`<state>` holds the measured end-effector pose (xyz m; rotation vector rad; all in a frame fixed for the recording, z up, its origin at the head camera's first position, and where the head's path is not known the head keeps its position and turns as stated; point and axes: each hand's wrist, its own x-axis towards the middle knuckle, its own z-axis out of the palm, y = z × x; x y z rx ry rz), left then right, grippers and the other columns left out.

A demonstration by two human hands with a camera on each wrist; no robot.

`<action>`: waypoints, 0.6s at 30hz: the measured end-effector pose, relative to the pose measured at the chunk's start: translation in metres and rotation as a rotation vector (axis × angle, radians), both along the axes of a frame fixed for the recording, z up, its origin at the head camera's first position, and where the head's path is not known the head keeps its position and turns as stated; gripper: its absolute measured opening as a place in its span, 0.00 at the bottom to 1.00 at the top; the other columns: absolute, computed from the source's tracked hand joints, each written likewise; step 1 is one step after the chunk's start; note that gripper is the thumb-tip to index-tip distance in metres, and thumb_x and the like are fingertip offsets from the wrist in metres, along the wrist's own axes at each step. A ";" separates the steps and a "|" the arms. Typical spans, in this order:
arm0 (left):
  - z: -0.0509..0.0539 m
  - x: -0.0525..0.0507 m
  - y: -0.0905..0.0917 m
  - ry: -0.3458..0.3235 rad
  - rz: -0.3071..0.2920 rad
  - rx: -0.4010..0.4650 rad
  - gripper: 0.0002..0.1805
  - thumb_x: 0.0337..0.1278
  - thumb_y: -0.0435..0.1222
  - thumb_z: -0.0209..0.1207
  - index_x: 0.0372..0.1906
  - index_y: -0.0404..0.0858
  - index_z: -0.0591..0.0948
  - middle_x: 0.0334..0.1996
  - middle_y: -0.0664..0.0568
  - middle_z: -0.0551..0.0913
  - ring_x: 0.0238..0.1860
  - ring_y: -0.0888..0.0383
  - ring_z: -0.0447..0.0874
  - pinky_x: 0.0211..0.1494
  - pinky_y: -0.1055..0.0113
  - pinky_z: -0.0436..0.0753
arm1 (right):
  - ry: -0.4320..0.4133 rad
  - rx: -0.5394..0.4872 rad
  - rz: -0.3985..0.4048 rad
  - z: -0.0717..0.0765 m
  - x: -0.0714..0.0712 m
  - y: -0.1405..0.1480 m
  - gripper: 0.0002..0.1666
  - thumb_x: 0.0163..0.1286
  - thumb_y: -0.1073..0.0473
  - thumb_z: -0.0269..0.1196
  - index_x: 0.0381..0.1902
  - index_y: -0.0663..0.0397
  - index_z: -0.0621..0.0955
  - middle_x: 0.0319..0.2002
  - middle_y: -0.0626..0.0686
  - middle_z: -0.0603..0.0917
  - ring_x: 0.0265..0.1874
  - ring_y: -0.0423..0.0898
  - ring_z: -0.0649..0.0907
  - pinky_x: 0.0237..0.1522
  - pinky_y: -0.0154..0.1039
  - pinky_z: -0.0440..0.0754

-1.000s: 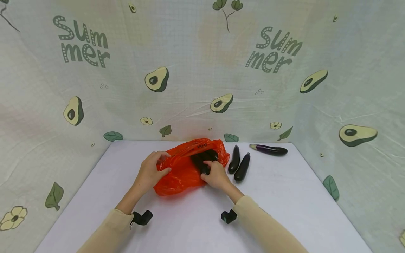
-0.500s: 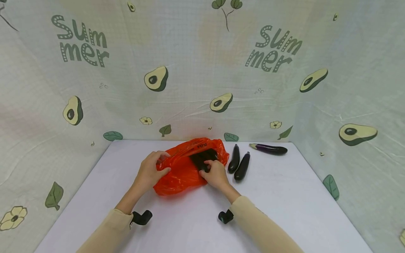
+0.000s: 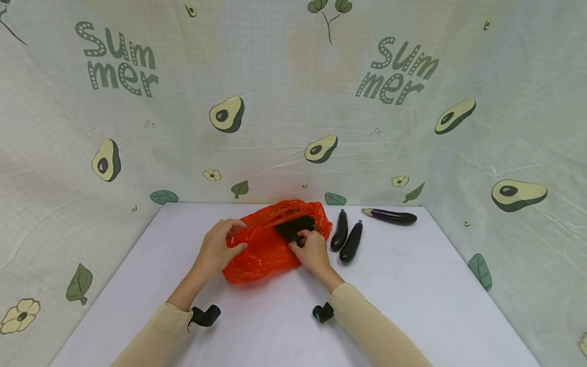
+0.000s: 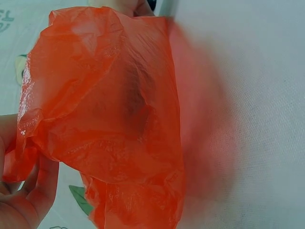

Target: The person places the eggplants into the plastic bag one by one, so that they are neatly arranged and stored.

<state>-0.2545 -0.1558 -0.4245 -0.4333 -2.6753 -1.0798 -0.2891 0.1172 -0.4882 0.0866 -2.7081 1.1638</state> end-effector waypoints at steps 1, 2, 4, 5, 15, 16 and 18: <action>0.000 0.000 0.000 -0.002 0.001 0.001 0.27 0.58 0.29 0.75 0.62 0.42 0.80 0.51 0.47 0.81 0.53 0.48 0.80 0.54 0.50 0.89 | 0.008 0.002 -0.006 0.000 0.000 0.000 0.23 0.67 0.53 0.76 0.56 0.59 0.87 0.35 0.54 0.83 0.35 0.47 0.79 0.39 0.40 0.83; 0.000 0.000 0.000 -0.003 0.001 0.001 0.27 0.59 0.29 0.75 0.62 0.42 0.80 0.51 0.47 0.81 0.53 0.48 0.80 0.54 0.50 0.89 | 0.015 0.004 -0.011 -0.001 -0.001 -0.001 0.23 0.67 0.53 0.76 0.55 0.59 0.87 0.35 0.54 0.83 0.34 0.47 0.79 0.38 0.40 0.83; 0.000 0.000 0.000 -0.004 0.003 0.002 0.27 0.58 0.29 0.75 0.62 0.42 0.80 0.51 0.47 0.81 0.53 0.48 0.80 0.54 0.50 0.89 | 0.026 0.007 -0.018 -0.002 -0.001 -0.001 0.22 0.67 0.53 0.76 0.54 0.59 0.87 0.34 0.54 0.82 0.34 0.48 0.79 0.37 0.40 0.82; 0.000 0.000 0.000 -0.006 0.004 0.003 0.27 0.59 0.29 0.75 0.62 0.42 0.80 0.51 0.47 0.81 0.53 0.48 0.80 0.54 0.50 0.89 | 0.029 0.006 -0.022 -0.002 -0.002 -0.001 0.22 0.67 0.53 0.76 0.54 0.59 0.87 0.34 0.55 0.82 0.34 0.48 0.79 0.37 0.40 0.81; 0.001 0.001 0.000 -0.016 0.009 0.008 0.27 0.59 0.29 0.75 0.62 0.42 0.80 0.52 0.46 0.81 0.54 0.47 0.80 0.54 0.50 0.90 | 0.044 -0.003 0.010 0.012 0.007 0.009 0.24 0.67 0.53 0.77 0.56 0.58 0.86 0.39 0.56 0.86 0.39 0.50 0.82 0.45 0.46 0.86; 0.001 0.001 0.000 -0.017 0.009 0.008 0.27 0.59 0.29 0.75 0.62 0.42 0.80 0.52 0.46 0.81 0.54 0.47 0.80 0.54 0.50 0.90 | 0.056 -0.003 0.015 0.015 0.008 0.011 0.24 0.67 0.53 0.77 0.56 0.58 0.86 0.39 0.56 0.87 0.39 0.50 0.83 0.45 0.47 0.86; 0.001 0.001 0.000 -0.015 0.008 0.007 0.27 0.59 0.29 0.75 0.62 0.42 0.80 0.52 0.46 0.81 0.54 0.47 0.80 0.55 0.50 0.90 | 0.069 -0.006 0.021 0.022 0.012 0.015 0.24 0.66 0.54 0.77 0.56 0.58 0.87 0.41 0.57 0.88 0.37 0.49 0.84 0.44 0.46 0.87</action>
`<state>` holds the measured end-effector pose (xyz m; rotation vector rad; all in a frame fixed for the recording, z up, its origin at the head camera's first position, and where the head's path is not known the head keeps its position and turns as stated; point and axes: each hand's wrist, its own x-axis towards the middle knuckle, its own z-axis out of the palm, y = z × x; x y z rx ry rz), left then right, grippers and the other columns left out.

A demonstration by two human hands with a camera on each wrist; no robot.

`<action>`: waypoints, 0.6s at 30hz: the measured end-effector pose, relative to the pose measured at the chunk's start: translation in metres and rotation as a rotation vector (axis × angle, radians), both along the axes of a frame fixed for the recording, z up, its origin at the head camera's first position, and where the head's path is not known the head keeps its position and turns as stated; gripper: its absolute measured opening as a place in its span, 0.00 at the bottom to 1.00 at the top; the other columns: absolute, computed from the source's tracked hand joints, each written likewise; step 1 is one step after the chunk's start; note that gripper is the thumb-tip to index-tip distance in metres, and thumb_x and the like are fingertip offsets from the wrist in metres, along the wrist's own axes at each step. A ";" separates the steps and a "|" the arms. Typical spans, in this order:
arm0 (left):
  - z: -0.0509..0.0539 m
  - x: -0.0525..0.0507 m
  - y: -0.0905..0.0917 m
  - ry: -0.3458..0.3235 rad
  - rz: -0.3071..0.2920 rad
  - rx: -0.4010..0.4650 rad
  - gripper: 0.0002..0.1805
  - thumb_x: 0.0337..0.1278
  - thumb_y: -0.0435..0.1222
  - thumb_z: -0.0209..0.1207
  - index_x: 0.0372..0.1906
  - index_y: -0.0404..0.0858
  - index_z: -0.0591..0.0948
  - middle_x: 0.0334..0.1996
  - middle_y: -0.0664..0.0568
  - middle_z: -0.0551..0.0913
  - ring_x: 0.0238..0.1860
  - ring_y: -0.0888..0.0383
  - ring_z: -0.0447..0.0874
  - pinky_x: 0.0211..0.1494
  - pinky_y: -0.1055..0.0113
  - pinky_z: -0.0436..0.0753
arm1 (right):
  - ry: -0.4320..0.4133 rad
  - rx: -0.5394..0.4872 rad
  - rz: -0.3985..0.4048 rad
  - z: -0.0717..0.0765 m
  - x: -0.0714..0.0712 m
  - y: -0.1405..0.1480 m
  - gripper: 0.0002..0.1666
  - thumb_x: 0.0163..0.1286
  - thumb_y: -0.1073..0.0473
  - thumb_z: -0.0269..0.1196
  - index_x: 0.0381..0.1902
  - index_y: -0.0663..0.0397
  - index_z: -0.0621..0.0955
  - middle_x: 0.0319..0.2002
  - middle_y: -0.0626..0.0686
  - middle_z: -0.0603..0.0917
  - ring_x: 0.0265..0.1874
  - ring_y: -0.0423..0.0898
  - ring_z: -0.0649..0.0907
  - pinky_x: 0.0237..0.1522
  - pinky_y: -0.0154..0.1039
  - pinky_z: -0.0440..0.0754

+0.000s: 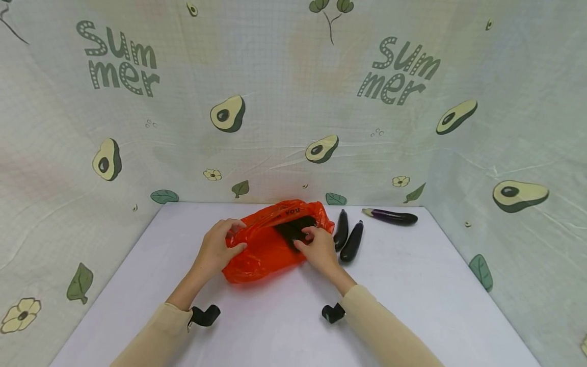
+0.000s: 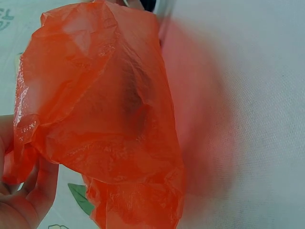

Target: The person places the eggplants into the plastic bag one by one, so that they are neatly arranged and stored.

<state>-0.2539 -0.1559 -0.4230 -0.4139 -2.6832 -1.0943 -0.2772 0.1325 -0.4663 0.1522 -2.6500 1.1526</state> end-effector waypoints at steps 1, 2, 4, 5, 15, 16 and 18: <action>0.000 0.000 0.000 0.001 0.000 -0.001 0.27 0.59 0.29 0.75 0.62 0.42 0.80 0.52 0.46 0.81 0.54 0.47 0.80 0.55 0.50 0.90 | 0.008 0.002 0.002 0.003 0.002 0.003 0.24 0.66 0.54 0.77 0.57 0.58 0.87 0.42 0.58 0.89 0.37 0.48 0.84 0.44 0.46 0.87; 0.000 0.000 0.000 0.003 -0.001 0.000 0.27 0.59 0.29 0.75 0.62 0.42 0.80 0.52 0.46 0.81 0.54 0.47 0.80 0.55 0.49 0.90 | 0.016 0.005 0.004 0.006 0.003 0.006 0.24 0.66 0.54 0.77 0.57 0.58 0.87 0.42 0.58 0.89 0.35 0.48 0.84 0.42 0.45 0.88; 0.001 0.000 0.001 0.005 -0.002 0.000 0.27 0.59 0.29 0.75 0.62 0.42 0.80 0.52 0.46 0.81 0.54 0.47 0.80 0.55 0.49 0.90 | 0.025 0.013 0.006 0.012 0.007 0.013 0.25 0.66 0.54 0.77 0.58 0.58 0.86 0.43 0.59 0.89 0.34 0.48 0.83 0.40 0.43 0.86; 0.001 0.000 0.001 0.007 -0.003 0.000 0.27 0.59 0.28 0.75 0.62 0.41 0.80 0.52 0.46 0.81 0.54 0.47 0.80 0.55 0.49 0.89 | 0.031 0.021 0.005 0.014 0.008 0.017 0.25 0.66 0.55 0.77 0.58 0.57 0.86 0.43 0.59 0.88 0.34 0.48 0.83 0.40 0.42 0.85; -0.001 0.001 -0.003 0.011 -0.002 0.004 0.27 0.59 0.28 0.75 0.62 0.42 0.80 0.52 0.46 0.82 0.53 0.47 0.81 0.55 0.49 0.90 | 0.029 0.101 -0.056 0.025 0.020 0.067 0.31 0.66 0.52 0.75 0.65 0.56 0.84 0.57 0.64 0.82 0.56 0.62 0.80 0.57 0.59 0.81; -0.001 0.000 -0.004 0.011 -0.003 0.005 0.27 0.59 0.28 0.75 0.62 0.42 0.80 0.52 0.46 0.82 0.53 0.47 0.80 0.55 0.49 0.90 | 0.014 0.111 -0.071 0.025 0.021 0.072 0.33 0.66 0.51 0.75 0.66 0.55 0.83 0.59 0.65 0.80 0.59 0.63 0.78 0.59 0.61 0.80; -0.001 0.000 -0.004 0.011 -0.006 0.005 0.27 0.59 0.29 0.75 0.62 0.42 0.80 0.51 0.46 0.81 0.53 0.47 0.80 0.55 0.50 0.90 | -0.016 0.117 -0.100 0.022 0.023 0.082 0.36 0.67 0.50 0.75 0.69 0.54 0.80 0.63 0.66 0.76 0.62 0.65 0.75 0.62 0.65 0.78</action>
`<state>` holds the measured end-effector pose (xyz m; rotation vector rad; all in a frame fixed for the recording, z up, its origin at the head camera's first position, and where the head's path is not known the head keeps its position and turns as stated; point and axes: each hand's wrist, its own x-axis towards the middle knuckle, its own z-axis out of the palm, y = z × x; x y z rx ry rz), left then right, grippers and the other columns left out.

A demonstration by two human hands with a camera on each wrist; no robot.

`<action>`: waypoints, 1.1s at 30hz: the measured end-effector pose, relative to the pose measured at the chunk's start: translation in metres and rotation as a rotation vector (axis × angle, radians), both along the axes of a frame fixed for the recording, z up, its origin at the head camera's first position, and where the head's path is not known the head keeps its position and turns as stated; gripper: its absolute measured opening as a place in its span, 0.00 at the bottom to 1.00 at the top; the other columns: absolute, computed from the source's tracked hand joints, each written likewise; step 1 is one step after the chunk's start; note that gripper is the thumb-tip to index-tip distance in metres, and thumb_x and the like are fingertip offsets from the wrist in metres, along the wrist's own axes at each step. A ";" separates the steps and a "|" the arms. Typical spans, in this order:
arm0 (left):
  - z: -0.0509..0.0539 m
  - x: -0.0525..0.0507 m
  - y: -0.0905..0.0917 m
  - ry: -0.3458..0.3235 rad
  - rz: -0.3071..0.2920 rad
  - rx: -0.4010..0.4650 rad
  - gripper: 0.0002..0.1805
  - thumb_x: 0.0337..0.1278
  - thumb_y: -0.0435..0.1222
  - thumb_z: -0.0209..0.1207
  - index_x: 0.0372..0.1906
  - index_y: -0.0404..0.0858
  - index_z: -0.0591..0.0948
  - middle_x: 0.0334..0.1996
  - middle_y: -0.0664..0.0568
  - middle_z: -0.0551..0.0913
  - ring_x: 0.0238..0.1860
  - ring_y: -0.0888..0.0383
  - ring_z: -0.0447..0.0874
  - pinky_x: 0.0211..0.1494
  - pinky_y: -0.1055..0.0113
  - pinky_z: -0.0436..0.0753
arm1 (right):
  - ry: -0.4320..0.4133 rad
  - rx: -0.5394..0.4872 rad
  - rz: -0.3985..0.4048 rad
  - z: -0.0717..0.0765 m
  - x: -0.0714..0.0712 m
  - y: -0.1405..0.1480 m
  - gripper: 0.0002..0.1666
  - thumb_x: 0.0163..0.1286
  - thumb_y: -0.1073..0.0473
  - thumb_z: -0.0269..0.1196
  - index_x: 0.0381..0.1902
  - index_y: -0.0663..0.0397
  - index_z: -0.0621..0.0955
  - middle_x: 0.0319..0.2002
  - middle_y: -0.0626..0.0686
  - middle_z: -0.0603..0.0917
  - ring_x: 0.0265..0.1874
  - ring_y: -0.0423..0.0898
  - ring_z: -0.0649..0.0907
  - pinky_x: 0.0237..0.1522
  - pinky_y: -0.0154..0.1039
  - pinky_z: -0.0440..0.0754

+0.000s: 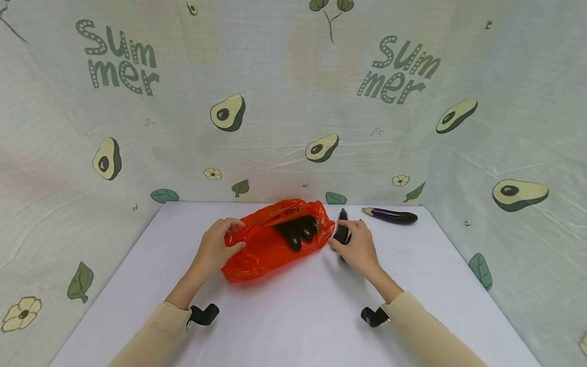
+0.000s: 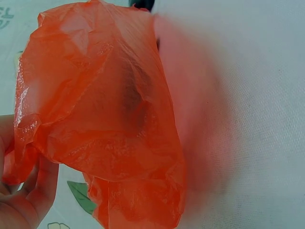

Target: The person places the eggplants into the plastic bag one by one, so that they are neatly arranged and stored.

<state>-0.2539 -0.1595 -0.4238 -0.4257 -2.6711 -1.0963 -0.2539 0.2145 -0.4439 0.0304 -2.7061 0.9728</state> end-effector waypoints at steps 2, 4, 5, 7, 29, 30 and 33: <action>0.000 0.000 -0.001 -0.002 0.000 0.001 0.27 0.59 0.29 0.75 0.62 0.42 0.79 0.51 0.46 0.81 0.53 0.48 0.80 0.55 0.50 0.89 | -0.036 0.002 -0.025 -0.003 0.002 0.008 0.39 0.67 0.49 0.74 0.72 0.55 0.77 0.67 0.67 0.72 0.65 0.67 0.72 0.63 0.67 0.77; 0.000 0.000 -0.001 -0.004 -0.001 0.002 0.27 0.59 0.29 0.75 0.63 0.42 0.79 0.51 0.46 0.81 0.53 0.48 0.80 0.55 0.50 0.89 | -0.066 0.000 -0.042 -0.007 0.004 0.015 0.42 0.68 0.49 0.74 0.75 0.56 0.74 0.69 0.69 0.68 0.66 0.68 0.70 0.64 0.68 0.75; 0.000 0.000 -0.001 -0.005 -0.002 0.004 0.27 0.59 0.29 0.75 0.63 0.42 0.79 0.52 0.47 0.81 0.54 0.48 0.80 0.55 0.50 0.89 | -0.075 -0.002 -0.047 -0.009 0.005 0.018 0.44 0.68 0.49 0.74 0.76 0.57 0.72 0.70 0.70 0.67 0.67 0.69 0.69 0.64 0.69 0.75; 0.000 0.000 -0.001 -0.006 -0.003 0.007 0.28 0.59 0.29 0.75 0.63 0.42 0.79 0.52 0.47 0.81 0.54 0.48 0.80 0.55 0.50 0.89 | -0.095 -0.013 -0.054 -0.012 0.006 0.024 0.46 0.69 0.49 0.73 0.78 0.59 0.70 0.70 0.71 0.65 0.68 0.71 0.68 0.65 0.70 0.73; 0.000 0.001 0.000 0.004 0.010 0.003 0.28 0.58 0.29 0.75 0.63 0.43 0.79 0.51 0.47 0.81 0.53 0.48 0.80 0.55 0.50 0.90 | -0.167 0.000 -0.005 -0.032 0.004 0.041 0.49 0.67 0.53 0.71 0.78 0.69 0.64 0.63 0.75 0.73 0.53 0.64 0.79 0.55 0.59 0.79; 0.000 0.001 0.000 0.003 0.011 0.002 0.28 0.59 0.29 0.75 0.63 0.43 0.79 0.51 0.47 0.81 0.53 0.48 0.80 0.55 0.50 0.90 | -0.169 -0.001 -0.003 -0.032 0.004 0.041 0.48 0.67 0.53 0.71 0.77 0.69 0.64 0.62 0.75 0.74 0.55 0.65 0.79 0.56 0.61 0.79; 0.000 0.002 0.000 -0.002 0.015 0.003 0.28 0.59 0.29 0.75 0.63 0.43 0.79 0.52 0.47 0.81 0.54 0.48 0.80 0.55 0.50 0.90 | -0.177 0.002 -0.007 -0.033 0.002 0.041 0.47 0.67 0.54 0.70 0.77 0.70 0.65 0.62 0.75 0.75 0.59 0.67 0.78 0.59 0.62 0.78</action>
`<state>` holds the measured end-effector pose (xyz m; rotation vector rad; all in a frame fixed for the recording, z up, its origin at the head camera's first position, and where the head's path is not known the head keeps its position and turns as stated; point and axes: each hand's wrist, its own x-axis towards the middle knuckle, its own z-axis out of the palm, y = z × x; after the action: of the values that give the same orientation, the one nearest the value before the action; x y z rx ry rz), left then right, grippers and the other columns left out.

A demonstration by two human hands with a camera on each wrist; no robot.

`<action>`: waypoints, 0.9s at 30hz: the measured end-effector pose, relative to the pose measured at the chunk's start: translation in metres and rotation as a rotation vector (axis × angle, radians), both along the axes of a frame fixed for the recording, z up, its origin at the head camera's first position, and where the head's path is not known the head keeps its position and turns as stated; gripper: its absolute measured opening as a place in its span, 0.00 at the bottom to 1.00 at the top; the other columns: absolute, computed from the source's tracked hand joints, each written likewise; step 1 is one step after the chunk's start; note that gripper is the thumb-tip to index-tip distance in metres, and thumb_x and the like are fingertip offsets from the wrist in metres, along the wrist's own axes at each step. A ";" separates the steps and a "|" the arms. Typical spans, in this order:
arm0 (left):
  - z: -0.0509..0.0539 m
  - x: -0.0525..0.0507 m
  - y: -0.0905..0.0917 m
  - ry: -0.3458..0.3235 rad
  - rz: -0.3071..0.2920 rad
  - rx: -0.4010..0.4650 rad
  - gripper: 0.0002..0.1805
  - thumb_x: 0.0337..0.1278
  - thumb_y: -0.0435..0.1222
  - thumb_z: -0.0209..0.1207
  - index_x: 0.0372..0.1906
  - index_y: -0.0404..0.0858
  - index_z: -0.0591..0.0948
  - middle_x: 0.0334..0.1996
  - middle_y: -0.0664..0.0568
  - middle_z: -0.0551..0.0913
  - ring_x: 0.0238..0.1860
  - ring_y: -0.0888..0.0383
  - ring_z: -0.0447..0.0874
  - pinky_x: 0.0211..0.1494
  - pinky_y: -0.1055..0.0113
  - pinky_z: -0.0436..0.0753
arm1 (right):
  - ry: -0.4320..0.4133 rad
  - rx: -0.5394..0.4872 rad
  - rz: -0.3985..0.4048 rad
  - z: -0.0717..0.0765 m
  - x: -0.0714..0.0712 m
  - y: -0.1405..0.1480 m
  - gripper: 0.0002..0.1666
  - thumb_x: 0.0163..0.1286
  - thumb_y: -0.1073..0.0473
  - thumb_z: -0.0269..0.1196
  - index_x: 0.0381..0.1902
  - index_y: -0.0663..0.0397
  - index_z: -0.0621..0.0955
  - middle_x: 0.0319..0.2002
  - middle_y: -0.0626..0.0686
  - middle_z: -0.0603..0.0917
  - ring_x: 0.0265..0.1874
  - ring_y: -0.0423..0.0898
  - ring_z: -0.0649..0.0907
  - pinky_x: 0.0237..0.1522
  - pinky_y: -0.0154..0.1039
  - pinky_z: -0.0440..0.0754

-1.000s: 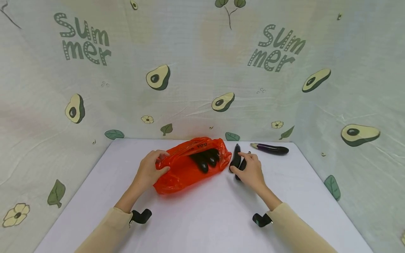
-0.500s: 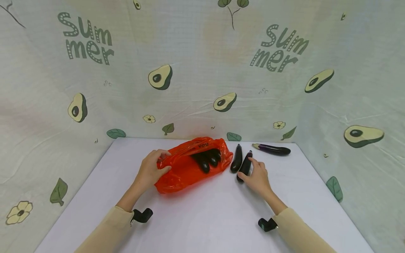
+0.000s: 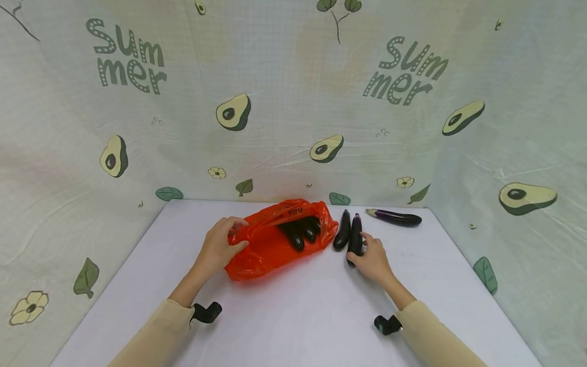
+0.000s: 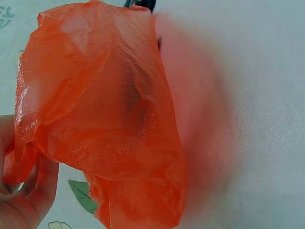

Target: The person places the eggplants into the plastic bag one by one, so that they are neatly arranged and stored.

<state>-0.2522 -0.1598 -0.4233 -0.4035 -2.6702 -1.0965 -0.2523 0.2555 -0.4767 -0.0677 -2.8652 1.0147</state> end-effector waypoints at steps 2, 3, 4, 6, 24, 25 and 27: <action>0.000 0.000 0.000 -0.002 0.000 0.001 0.28 0.59 0.29 0.75 0.63 0.43 0.79 0.52 0.47 0.81 0.54 0.48 0.80 0.55 0.50 0.90 | -0.010 0.004 -0.008 0.000 -0.001 0.000 0.46 0.67 0.55 0.70 0.76 0.71 0.66 0.61 0.75 0.76 0.58 0.67 0.78 0.59 0.62 0.78; 0.000 0.000 0.000 -0.001 -0.001 0.001 0.28 0.59 0.29 0.75 0.63 0.43 0.79 0.52 0.47 0.81 0.54 0.48 0.80 0.55 0.50 0.90 | -0.015 0.006 -0.012 0.000 -0.001 0.001 0.46 0.67 0.55 0.69 0.76 0.71 0.66 0.61 0.75 0.76 0.58 0.67 0.78 0.59 0.61 0.78; 0.001 0.000 0.001 -0.001 -0.001 0.003 0.28 0.59 0.29 0.75 0.63 0.43 0.79 0.52 0.47 0.81 0.54 0.48 0.80 0.55 0.50 0.90 | -0.020 0.006 -0.016 0.001 -0.002 0.001 0.46 0.67 0.56 0.69 0.76 0.71 0.66 0.61 0.75 0.76 0.58 0.67 0.78 0.58 0.61 0.78; 0.001 0.000 0.001 0.001 -0.002 0.003 0.28 0.59 0.29 0.75 0.63 0.43 0.79 0.52 0.47 0.81 0.54 0.48 0.80 0.55 0.50 0.90 | -0.026 0.007 -0.019 0.001 -0.002 0.002 0.45 0.67 0.56 0.69 0.76 0.71 0.67 0.61 0.75 0.76 0.58 0.67 0.78 0.58 0.62 0.78; 0.002 0.000 0.000 -0.004 -0.002 0.001 0.28 0.59 0.29 0.75 0.63 0.42 0.79 0.52 0.46 0.81 0.54 0.47 0.80 0.55 0.50 0.90 | -0.024 0.061 0.024 0.011 0.000 0.023 0.44 0.59 0.60 0.71 0.72 0.70 0.73 0.50 0.71 0.83 0.45 0.60 0.80 0.46 0.53 0.80; 0.002 0.000 0.001 -0.004 -0.002 0.001 0.28 0.59 0.29 0.75 0.63 0.42 0.79 0.52 0.46 0.81 0.54 0.47 0.80 0.55 0.50 0.90 | -0.023 0.068 0.029 0.012 0.000 0.025 0.44 0.58 0.60 0.72 0.72 0.70 0.73 0.50 0.71 0.83 0.45 0.60 0.81 0.46 0.54 0.80; 0.002 0.000 0.000 -0.002 -0.004 0.000 0.28 0.59 0.29 0.75 0.63 0.42 0.79 0.52 0.46 0.81 0.54 0.47 0.80 0.55 0.50 0.90 | -0.016 0.080 0.041 0.012 0.001 0.030 0.43 0.57 0.60 0.72 0.71 0.69 0.74 0.49 0.71 0.84 0.46 0.61 0.82 0.47 0.56 0.81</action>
<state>-0.2521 -0.1594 -0.4214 -0.4078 -2.6718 -1.0985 -0.2518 0.2852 -0.4650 -0.0112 -2.9297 0.9097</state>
